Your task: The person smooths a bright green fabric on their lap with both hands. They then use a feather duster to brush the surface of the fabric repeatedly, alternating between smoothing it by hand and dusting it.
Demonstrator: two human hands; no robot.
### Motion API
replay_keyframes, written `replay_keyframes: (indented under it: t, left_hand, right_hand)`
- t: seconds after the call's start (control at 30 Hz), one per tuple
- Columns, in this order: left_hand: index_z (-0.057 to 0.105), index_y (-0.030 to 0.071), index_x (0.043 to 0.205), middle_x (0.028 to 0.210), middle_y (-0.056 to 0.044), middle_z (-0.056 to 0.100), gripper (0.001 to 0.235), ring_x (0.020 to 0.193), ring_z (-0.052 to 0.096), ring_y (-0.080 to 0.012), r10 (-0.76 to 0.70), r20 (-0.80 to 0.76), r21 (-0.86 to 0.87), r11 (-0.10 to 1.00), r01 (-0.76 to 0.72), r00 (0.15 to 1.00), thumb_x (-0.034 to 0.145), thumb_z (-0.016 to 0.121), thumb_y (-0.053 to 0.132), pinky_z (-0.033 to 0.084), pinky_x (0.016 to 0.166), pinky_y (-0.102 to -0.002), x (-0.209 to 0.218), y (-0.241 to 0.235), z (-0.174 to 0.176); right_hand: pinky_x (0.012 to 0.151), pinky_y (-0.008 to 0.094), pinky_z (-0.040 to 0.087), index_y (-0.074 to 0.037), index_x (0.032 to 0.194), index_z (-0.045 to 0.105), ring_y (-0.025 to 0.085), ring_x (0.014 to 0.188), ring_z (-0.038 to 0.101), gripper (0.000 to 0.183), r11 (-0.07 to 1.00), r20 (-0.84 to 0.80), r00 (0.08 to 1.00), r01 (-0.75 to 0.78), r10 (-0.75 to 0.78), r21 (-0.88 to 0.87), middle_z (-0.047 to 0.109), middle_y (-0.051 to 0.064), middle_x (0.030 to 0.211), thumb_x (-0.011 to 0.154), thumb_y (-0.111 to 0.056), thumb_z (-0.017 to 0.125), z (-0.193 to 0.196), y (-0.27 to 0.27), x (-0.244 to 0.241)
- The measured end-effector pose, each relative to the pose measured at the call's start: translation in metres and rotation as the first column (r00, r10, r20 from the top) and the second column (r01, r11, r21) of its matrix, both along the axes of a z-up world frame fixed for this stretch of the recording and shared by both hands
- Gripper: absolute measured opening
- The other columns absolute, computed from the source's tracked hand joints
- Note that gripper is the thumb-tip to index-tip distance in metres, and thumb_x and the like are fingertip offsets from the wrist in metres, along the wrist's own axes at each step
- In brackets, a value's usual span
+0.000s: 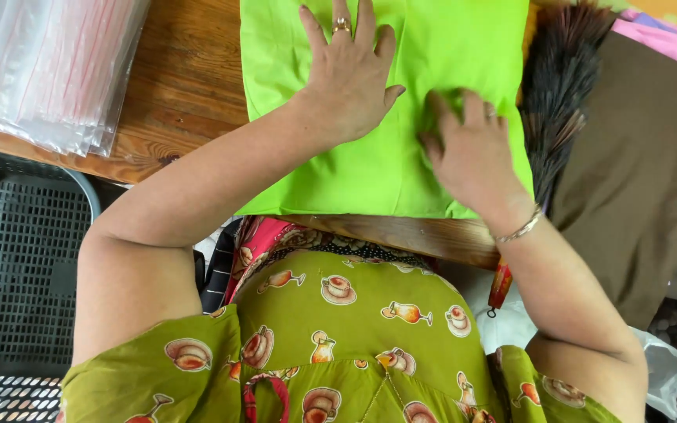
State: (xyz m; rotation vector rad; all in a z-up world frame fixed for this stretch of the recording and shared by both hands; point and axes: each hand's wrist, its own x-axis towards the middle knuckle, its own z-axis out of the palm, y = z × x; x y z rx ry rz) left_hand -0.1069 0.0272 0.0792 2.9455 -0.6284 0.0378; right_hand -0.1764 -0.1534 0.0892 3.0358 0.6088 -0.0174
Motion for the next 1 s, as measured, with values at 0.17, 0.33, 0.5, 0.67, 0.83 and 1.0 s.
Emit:
replay_keyframes:
  t: [0.17,0.33,0.5,0.67,0.83,1.0]
  left_hand:
    - [0.005,0.016,0.15,0.153,-0.018,-0.003,0.074,0.137,-0.001,-0.0451,-0.007,-0.293,0.094,0.995,0.036,0.956,0.093,0.023,0.061,0.007,0.105,-0.071,-0.001,-0.002,0.001]
    - [0.004,0.016,0.15,0.152,-0.021,-0.002,0.078,0.138,0.002,-0.044,-0.059,-0.221,0.119,0.989,0.087,0.974,0.093,0.023,0.065,0.008,0.106,-0.069,0.001,-0.013,-0.012]
    - [0.006,0.013,0.15,0.151,-0.024,-0.002,0.082,0.137,0.004,-0.0468,-0.132,-0.24,0.083,0.984,0.156,0.962,0.092,0.036,0.063,0.011,0.106,-0.068,0.011,-0.002,-0.014]
    - [0.014,0.006,0.148,0.151,-0.025,-0.006,0.076,0.137,-0.006,-0.0455,-0.177,-0.338,-0.021,0.983,0.181,0.924,0.085,0.052,0.027,0.0,0.107,-0.067,0.003,-0.009,0.022]
    - [0.017,0.007,0.146,0.152,-0.022,0.001,0.075,0.137,0.001,-0.0454,-0.274,-0.439,-0.093,0.961,0.26,0.856,0.09,0.055,0.04,0.004,0.108,-0.066,-0.009,-0.032,0.03]
    - [0.027,0.003,0.142,0.149,-0.026,0.01,0.07,0.135,0.011,-0.048,-0.331,-0.296,-0.083,0.943,0.321,0.896,0.092,0.046,0.048,0.011,0.106,-0.068,-0.011,-0.037,0.012]
  right_hand:
    - [0.085,0.053,0.04,-0.012,0.139,0.043,0.04,0.108,0.047,0.047,0.992,-0.035,0.998,0.051,-0.055,-0.118,0.044,0.018,0.132,0.098,-0.035,0.037,-0.009,-0.028,0.01]
    - [0.098,0.056,0.035,-0.002,0.132,0.049,0.041,0.122,0.04,0.044,0.97,-0.013,0.986,0.163,-0.168,-0.182,0.046,0.022,0.133,0.1,-0.028,0.036,-0.01,-0.023,-0.007]
    - [0.067,0.044,0.054,0.001,0.106,0.059,0.039,0.085,0.057,0.051,0.97,0.042,0.991,0.13,-0.124,-0.204,0.053,0.019,0.094,0.091,-0.047,0.057,0.011,-0.036,-0.034]
    - [0.085,0.045,0.049,0.004,0.126,0.045,0.04,0.099,0.054,0.071,0.989,-0.239,0.964,0.087,-0.114,-0.122,0.051,0.019,0.111,0.075,-0.039,0.068,-0.008,-0.043,-0.025]
    - [0.069,0.037,0.051,-0.003,0.088,0.059,0.029,0.077,0.057,0.018,0.991,0.068,0.994,-0.073,0.081,-0.114,0.056,0.011,0.083,0.074,-0.014,0.062,-0.04,-0.062,-0.021]
    - [0.049,0.035,0.027,-0.005,0.062,0.04,0.016,0.05,0.028,0.037,0.942,-0.202,0.974,0.161,-0.103,0.295,0.031,0.004,0.049,0.087,-0.013,0.065,-0.02,-0.081,-0.003]
